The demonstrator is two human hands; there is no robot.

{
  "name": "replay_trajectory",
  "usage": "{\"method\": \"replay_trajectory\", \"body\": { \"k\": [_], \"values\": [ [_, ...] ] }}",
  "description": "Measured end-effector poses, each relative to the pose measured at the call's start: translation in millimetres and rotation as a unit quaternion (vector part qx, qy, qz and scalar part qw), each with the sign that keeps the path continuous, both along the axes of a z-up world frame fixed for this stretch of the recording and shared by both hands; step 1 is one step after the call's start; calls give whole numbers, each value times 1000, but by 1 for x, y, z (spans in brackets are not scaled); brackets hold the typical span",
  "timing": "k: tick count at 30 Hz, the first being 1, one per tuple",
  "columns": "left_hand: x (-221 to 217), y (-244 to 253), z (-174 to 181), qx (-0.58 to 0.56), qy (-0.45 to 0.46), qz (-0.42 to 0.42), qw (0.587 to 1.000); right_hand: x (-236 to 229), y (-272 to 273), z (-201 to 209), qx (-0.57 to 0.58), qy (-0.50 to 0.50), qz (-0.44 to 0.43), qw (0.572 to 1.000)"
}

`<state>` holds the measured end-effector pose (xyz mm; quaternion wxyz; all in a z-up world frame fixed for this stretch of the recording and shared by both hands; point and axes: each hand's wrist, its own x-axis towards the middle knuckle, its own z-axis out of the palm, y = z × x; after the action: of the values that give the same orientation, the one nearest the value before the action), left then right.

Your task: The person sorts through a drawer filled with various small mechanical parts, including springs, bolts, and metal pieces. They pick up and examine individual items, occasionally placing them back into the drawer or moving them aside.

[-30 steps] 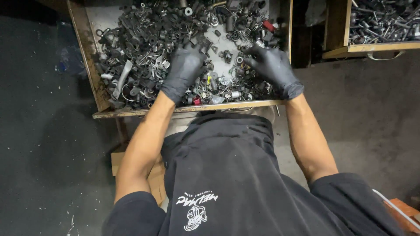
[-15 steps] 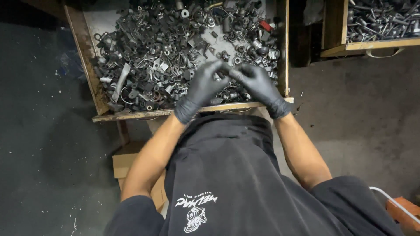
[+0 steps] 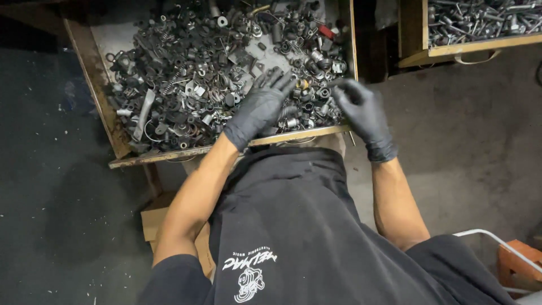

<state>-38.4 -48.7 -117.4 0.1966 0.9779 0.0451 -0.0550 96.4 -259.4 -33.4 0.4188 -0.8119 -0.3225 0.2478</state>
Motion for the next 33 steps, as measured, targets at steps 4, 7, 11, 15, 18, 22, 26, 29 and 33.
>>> {"method": "replay_trajectory", "body": {
  "k": [4, 7, 11, 15, 18, 22, 26, 29, 33],
  "values": [
    [-12, -2, 12, 101, 71, -1, 992, 11, -9, 1, 10, -23, -44, 999],
    [-23, 8, -1, 113, 135, 26, 984, 11, -10, 6, 17, -21, -52, 998],
    [-19, 15, 0, 127, 43, 59, 989, 9, -3, -5, 46, -31, -31, 998],
    [30, 13, -70, 126, -42, 90, 987, 3, 0, 7, 63, -55, -34, 996],
    [68, 9, -84, 164, -85, 71, 980, 5, -6, 16, 83, -114, -55, 988],
    [79, 4, -73, 177, -60, 27, 982, 10, -18, 26, 122, -186, -100, 970],
    [71, 14, -58, 103, -24, 35, 994, 29, -35, 21, 175, -292, -85, 936],
    [51, -7, 39, -10, -168, 71, 983, 61, -45, 9, 204, -482, -114, 844],
    [56, -14, 56, -60, -220, 27, 973, 160, -93, 24, 160, -594, -149, 774]
  ]
}}
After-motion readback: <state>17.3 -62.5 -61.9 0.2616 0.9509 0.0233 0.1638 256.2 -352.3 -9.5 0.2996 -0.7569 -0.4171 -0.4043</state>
